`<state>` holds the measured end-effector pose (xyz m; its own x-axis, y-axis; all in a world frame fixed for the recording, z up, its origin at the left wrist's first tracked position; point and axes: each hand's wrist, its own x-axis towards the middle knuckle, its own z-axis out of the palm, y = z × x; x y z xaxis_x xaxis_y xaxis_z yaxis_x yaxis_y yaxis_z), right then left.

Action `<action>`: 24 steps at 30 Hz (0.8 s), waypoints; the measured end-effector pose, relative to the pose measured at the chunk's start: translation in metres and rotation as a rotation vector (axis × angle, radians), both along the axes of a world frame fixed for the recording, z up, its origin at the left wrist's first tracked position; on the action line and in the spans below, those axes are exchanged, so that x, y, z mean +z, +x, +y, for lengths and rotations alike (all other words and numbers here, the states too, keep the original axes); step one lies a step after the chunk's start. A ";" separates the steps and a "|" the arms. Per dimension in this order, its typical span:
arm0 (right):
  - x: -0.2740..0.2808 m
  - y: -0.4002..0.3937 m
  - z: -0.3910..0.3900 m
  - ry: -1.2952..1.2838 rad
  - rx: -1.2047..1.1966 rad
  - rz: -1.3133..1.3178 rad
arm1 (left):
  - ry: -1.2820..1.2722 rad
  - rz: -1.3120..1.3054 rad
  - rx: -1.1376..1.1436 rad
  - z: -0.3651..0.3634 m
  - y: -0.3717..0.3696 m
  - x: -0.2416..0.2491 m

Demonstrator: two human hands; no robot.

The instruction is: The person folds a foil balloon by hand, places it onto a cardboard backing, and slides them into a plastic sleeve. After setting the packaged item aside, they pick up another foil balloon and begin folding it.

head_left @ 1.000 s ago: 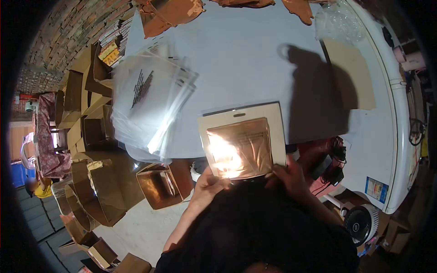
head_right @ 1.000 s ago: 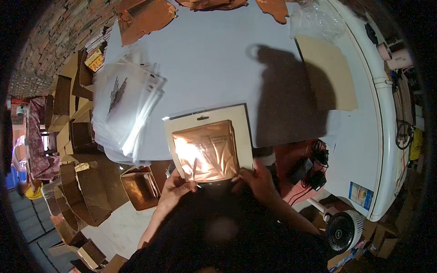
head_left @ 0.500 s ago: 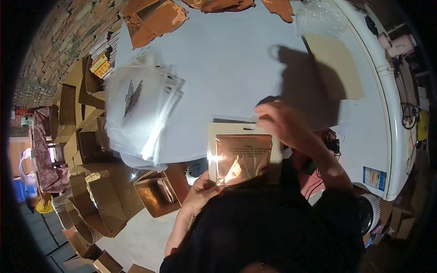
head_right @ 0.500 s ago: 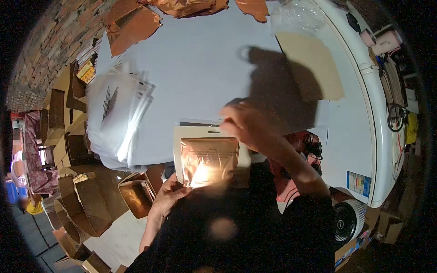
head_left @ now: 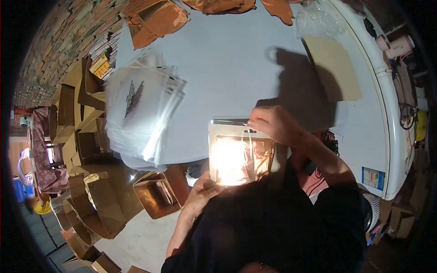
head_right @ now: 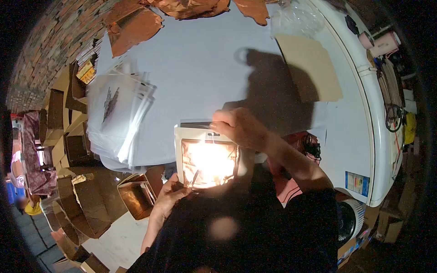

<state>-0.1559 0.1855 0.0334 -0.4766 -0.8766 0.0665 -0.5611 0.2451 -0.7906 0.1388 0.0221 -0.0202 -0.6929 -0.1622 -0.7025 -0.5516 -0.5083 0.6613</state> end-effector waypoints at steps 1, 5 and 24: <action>0.000 -0.001 0.000 0.039 0.003 -0.015 | 0.012 -0.019 0.020 0.000 -0.001 0.001; 0.002 -0.006 -0.003 0.106 0.021 -0.142 | 0.034 0.101 -0.060 -0.002 -0.013 0.021; 0.005 -0.010 -0.035 -0.098 0.113 0.135 | 0.088 0.227 -0.051 -0.007 -0.016 0.015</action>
